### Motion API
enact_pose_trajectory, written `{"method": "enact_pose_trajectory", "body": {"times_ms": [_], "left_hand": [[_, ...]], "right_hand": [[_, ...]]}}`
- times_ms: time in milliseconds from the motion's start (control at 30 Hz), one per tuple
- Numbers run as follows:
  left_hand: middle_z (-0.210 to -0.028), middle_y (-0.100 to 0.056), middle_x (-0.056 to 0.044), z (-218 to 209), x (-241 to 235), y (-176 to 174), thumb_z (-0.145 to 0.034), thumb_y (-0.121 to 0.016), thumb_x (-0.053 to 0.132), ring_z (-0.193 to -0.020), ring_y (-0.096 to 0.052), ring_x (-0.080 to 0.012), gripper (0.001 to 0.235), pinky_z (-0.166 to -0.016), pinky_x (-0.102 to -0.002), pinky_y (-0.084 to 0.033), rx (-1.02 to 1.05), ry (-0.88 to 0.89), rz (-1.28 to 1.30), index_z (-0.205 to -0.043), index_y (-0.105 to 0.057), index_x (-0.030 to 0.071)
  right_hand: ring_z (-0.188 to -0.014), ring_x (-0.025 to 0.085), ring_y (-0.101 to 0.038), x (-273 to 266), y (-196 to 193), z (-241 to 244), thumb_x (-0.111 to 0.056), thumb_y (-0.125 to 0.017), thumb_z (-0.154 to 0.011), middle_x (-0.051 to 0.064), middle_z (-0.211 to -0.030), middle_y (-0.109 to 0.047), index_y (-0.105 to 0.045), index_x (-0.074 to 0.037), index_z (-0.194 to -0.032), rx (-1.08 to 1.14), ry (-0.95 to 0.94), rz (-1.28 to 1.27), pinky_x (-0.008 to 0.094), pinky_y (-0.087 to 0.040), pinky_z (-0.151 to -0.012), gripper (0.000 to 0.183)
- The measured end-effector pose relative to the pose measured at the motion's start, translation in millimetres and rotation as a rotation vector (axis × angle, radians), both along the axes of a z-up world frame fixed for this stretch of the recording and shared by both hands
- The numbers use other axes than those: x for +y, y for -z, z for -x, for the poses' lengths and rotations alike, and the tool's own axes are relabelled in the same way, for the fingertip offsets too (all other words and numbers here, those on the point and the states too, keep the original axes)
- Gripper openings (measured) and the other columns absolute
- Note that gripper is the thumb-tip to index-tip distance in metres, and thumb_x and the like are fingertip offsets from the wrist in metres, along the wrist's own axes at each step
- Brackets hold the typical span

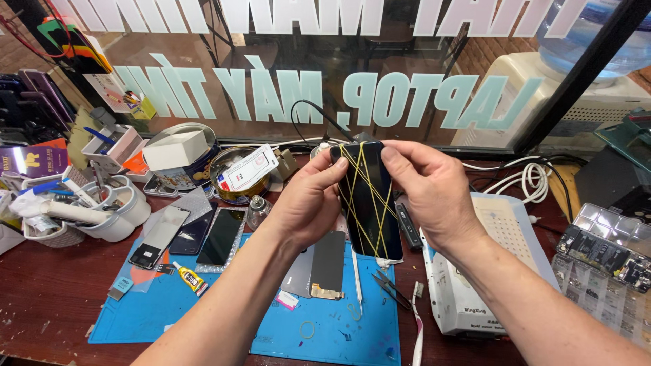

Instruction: The person secures a smartphone with rubber bands, wipes the screen with a cloth, and applies adhesive to the edges of a disassembled phone frame. The person then handles a battery and other internal components on a cluttered workbench.

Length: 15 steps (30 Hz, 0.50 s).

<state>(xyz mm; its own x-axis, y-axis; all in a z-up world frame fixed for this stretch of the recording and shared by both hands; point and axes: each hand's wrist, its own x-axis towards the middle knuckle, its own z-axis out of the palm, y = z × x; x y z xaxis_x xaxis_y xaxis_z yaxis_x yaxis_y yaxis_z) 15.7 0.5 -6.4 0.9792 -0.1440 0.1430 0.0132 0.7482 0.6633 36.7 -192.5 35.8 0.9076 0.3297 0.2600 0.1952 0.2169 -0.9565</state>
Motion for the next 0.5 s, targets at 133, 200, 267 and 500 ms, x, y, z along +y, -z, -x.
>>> {"method": "enact_pose_trajectory", "body": {"times_ms": [133, 200, 267, 500], "left_hand": [[-0.119, -0.068, -0.006, 3.9, -0.7, -7.7, -0.104, -0.060, 0.010, -0.112, -0.065, -0.0150, 0.022, -0.104, -0.033, -0.050, -0.046, -0.011, -0.039, -0.125, -0.061, 0.004], [-0.119, -0.069, -0.006, 5.6, -0.8, -12.5, -0.103, -0.059, 0.010, -0.111, -0.065, -0.0143, 0.024, -0.104, -0.032, -0.050, -0.066, -0.038, -0.085, -0.126, -0.061, 0.003], [-0.118, -0.068, -0.007, 7.7, -0.5, -15.2, -0.103, -0.060, 0.010, -0.110, -0.065, -0.0147, 0.025, -0.102, -0.032, -0.052, -0.080, -0.044, -0.082, -0.128, -0.061, 0.003], [-0.117, -0.070, -0.006, -0.4, -2.3, -8.5, -0.105, -0.058, 0.013, -0.107, -0.066, -0.0153, 0.027, -0.097, -0.033, -0.055, -0.037, 0.007, -0.039, -0.130, -0.063, 0.002]], "right_hand": [[-0.087, 0.013, -0.072, 0.8, -10.8, -4.2, -0.015, -0.067, -0.097, 0.008, -0.101, -0.076, -0.072, 0.002, -0.117, 0.103, -0.049, -0.052, 0.027, -0.060, -0.080, 0.027], [-0.089, 0.013, -0.071, -1.1, -15.6, -5.2, -0.015, -0.068, -0.096, 0.009, -0.102, -0.076, -0.072, 0.002, -0.116, 0.147, -0.082, -0.084, 0.029, -0.060, -0.082, 0.026], [-0.089, 0.014, -0.071, -1.0, -18.9, -5.2, -0.015, -0.068, -0.098, 0.009, -0.102, -0.076, -0.071, 0.003, -0.114, 0.107, -0.091, -0.087, 0.030, -0.060, -0.082, 0.024], [-0.089, 0.014, -0.072, 1.6, -23.8, -2.5, -0.019, -0.058, -0.105, 0.010, -0.101, -0.076, -0.073, 0.004, -0.114, 0.096, -0.138, -0.060, 0.030, -0.060, -0.083, 0.029]]}}
